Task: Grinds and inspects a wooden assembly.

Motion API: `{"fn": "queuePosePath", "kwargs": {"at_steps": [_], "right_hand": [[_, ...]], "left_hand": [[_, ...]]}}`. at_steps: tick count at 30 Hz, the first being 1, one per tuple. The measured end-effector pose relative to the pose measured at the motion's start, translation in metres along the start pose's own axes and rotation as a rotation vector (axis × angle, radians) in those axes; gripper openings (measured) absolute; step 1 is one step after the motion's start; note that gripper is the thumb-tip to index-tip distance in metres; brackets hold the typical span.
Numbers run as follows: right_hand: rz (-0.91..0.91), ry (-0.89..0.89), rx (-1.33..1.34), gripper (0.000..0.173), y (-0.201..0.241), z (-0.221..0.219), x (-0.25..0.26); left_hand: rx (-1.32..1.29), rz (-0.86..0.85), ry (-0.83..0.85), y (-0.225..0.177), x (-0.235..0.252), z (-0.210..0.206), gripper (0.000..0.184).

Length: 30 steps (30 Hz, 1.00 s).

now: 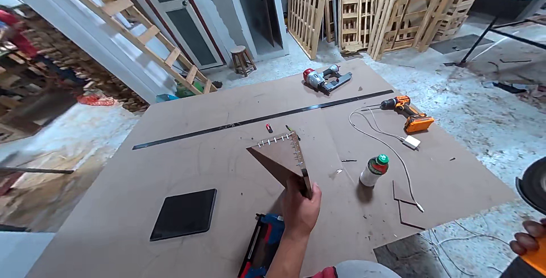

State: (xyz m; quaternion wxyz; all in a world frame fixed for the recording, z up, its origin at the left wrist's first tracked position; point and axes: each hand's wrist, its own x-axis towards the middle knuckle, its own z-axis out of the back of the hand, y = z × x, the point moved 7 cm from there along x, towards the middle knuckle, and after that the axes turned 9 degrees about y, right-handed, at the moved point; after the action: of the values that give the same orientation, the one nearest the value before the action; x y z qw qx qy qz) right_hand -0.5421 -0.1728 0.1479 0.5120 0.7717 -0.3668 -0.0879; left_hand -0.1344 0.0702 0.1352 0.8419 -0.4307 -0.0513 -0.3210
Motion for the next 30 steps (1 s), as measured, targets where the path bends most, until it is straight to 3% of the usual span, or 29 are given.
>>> {"fn": "queuePosePath", "kwargs": {"at_steps": [1,3,4,5,6,8,10,12,13,15,17,20,24,30], "right_hand": [[0.005,-0.012,-0.005,0.036,0.0,-0.001,-0.002],[0.036,-0.09,-0.018,0.036,0.003,-0.009,-0.002],[0.058,-0.106,-0.045,0.035,0.005,-0.012,-0.002],[0.052,0.003,-0.06,0.038,0.006,-0.006,-0.006],[0.022,0.151,-0.068,0.042,0.004,0.005,-0.012],[0.0,-0.03,-0.052,0.042,0.002,0.001,-0.018],[-0.039,-0.118,-0.077,0.04,0.008,-0.004,-0.017],[-0.022,-0.189,-0.07,0.04,0.009,-0.004,-0.016],[-0.014,-0.176,-0.073,0.043,0.004,0.002,-0.019],[-0.007,-0.213,-0.125,0.049,0.002,0.0,-0.022],[-0.018,-0.271,-0.199,0.054,0.002,-0.007,-0.021],[-0.056,-0.315,-0.298,0.063,-0.005,-0.029,-0.013],[-0.177,-0.182,-0.413,0.061,-0.034,-0.08,0.009],[-0.34,0.082,-0.568,0.053,-0.072,-0.131,0.043]], "left_hand": [[-0.103,-0.013,0.007,0.004,-0.005,0.012,0.064],[-0.229,-0.132,-0.134,0.016,-0.001,0.063,0.084],[-0.258,-0.186,-0.18,0.027,0.018,0.091,0.087],[-0.314,-0.19,-0.152,0.041,0.048,0.113,0.092],[-0.409,-0.137,-0.022,0.059,0.081,0.123,0.098],[-0.602,-0.035,0.375,0.078,0.139,0.108,0.106],[-0.623,0.006,0.7,0.059,0.163,0.071,0.089],[-0.475,-0.061,0.777,0.028,0.161,0.045,0.036],[-0.33,-0.158,0.718,0.017,0.156,0.04,0.019],[-0.101,-0.395,0.512,-0.001,0.132,0.037,0.011],[0.009,-0.505,0.269,-0.015,0.092,0.043,0.025],[0.072,-0.492,-0.025,-0.03,0.027,0.049,0.04],[0.046,-0.272,0.004,-0.032,-0.027,0.047,0.069],[0.084,-0.216,0.048,-0.031,-0.063,0.049,0.074]]}}
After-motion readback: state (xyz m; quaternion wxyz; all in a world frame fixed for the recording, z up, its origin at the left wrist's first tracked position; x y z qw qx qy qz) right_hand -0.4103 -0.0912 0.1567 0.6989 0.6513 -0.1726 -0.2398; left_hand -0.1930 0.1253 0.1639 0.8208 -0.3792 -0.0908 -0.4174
